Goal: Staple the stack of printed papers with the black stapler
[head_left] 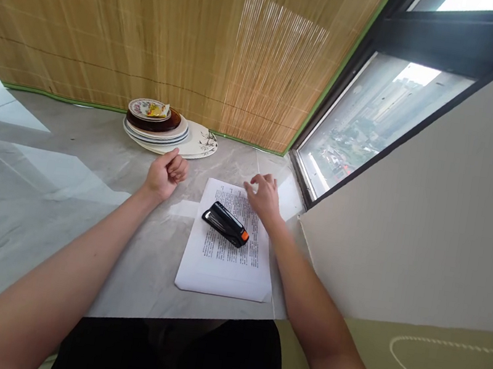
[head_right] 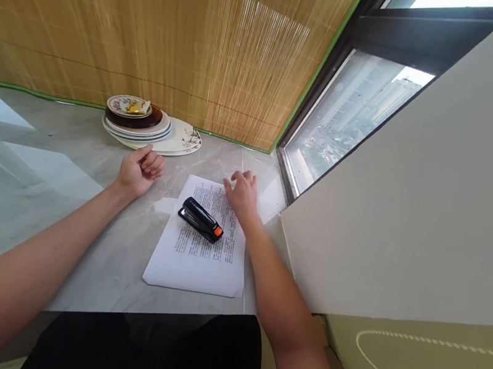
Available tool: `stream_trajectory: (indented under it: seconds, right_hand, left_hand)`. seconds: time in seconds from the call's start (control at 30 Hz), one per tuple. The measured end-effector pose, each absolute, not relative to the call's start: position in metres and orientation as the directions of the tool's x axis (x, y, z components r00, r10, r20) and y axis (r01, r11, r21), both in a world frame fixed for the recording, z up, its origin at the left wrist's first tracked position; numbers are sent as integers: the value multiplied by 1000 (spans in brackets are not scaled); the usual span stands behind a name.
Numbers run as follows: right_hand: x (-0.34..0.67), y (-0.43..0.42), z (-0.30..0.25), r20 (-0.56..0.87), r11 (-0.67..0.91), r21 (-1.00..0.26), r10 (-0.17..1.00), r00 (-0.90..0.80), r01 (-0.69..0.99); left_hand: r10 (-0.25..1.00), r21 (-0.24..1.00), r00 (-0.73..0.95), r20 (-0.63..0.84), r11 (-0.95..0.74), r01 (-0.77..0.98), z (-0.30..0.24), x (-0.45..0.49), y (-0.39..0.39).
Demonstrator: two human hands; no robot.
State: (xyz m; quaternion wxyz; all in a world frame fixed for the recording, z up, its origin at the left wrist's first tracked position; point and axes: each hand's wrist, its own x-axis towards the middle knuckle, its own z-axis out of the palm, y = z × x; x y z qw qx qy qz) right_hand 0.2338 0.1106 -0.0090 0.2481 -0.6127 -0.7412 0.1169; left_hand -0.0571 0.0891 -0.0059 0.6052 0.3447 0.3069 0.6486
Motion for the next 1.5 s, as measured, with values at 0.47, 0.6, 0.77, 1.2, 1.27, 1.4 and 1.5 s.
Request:
stream_trajectory:
  seconds: [0.47,0.6,0.77,1.2,1.27,1.4,1.5]
  right_hand:
    - [119,91,-39,125,510,-300,859,-497,806]
    - [61,84,-42,175,567,-305,823,-540,765]
    - [53,83,-38,174,784,-321,601,-780,532]
    - [154,78,-37,108,655,-296,746,-658,695]
    - [153,83,-37,116,662,-294,741,-662,689]
    - [152,88,-40,113,668,-291,735,-669,685]
    - [153,89,-42,112,652,-316,747,-656,689]
  left_hand:
    - [994,712,8,104,-69,-699,4,-63,77]
    - [994,639,32,102,-41,-769,4,-70,73]
    - [994,589,-18,106,-77,-805,-1,-79,76]
    - [978,701,182,104,58,-711,-5,-69,78]
    - [975,736,195,103,58,-675,-7,-68,80]
    - [961,829,255,102,60,-557,-12,-65,85]
    - [960,884,262,101,35,-466,-16,-60,88]
